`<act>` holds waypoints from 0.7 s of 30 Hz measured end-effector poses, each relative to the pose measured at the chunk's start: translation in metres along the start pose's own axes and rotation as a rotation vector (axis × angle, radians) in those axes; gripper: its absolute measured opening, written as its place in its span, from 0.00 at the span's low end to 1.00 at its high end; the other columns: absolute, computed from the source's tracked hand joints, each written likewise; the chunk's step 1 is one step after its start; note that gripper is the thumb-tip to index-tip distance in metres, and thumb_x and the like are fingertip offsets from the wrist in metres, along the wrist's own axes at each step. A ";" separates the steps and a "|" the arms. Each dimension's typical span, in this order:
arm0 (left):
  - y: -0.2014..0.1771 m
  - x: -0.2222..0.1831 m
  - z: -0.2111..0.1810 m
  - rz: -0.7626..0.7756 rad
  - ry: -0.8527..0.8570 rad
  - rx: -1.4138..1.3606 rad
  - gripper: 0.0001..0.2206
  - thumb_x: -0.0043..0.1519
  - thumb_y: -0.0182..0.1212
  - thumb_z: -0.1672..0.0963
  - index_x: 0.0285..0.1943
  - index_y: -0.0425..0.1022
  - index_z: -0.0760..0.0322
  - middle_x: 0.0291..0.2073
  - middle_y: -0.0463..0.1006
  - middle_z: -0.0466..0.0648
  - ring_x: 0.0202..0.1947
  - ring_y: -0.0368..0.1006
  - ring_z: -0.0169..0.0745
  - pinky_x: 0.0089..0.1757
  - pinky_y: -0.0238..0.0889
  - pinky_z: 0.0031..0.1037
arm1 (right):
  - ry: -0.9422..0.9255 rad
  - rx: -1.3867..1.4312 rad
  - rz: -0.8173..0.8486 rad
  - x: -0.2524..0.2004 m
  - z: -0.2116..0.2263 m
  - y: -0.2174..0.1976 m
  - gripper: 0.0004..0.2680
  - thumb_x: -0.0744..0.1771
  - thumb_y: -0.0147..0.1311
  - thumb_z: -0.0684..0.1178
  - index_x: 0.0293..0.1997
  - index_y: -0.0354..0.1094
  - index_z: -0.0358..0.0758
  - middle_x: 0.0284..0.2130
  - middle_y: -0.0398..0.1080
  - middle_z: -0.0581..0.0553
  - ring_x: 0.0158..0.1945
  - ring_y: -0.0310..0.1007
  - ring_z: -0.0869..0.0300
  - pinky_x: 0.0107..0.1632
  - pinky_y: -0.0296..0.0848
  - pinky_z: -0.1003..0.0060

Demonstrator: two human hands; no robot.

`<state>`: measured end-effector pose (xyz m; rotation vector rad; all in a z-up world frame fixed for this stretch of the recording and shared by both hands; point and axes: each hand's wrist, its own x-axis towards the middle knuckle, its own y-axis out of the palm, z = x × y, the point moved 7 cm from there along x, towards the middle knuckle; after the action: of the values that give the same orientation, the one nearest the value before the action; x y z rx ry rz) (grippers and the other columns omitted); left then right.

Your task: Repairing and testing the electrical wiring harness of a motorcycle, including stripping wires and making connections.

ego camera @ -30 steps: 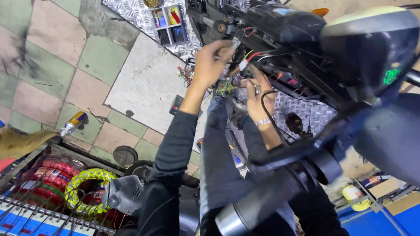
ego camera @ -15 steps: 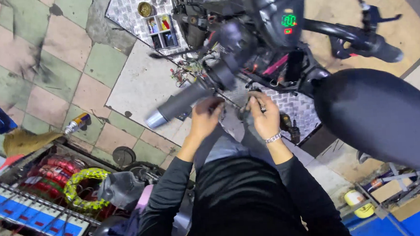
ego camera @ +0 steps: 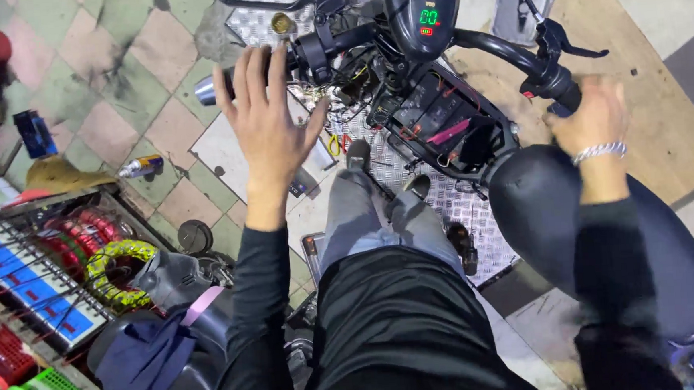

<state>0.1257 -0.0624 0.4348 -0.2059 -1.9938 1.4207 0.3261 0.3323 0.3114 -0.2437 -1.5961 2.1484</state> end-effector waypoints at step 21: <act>0.014 0.020 0.003 0.001 0.046 0.090 0.34 0.50 0.75 0.60 0.68 0.66 0.61 0.57 0.72 0.48 0.57 0.65 0.46 0.62 0.41 0.42 | -0.013 -0.356 0.197 0.030 -0.066 0.064 0.14 0.58 0.59 0.55 0.44 0.80 0.48 0.37 0.76 0.44 0.39 0.75 0.45 0.38 0.70 0.54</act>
<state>0.1052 -0.0490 0.4303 -0.1981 -1.8885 1.4901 0.3103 0.3880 0.2345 -0.5177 -2.0318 1.9908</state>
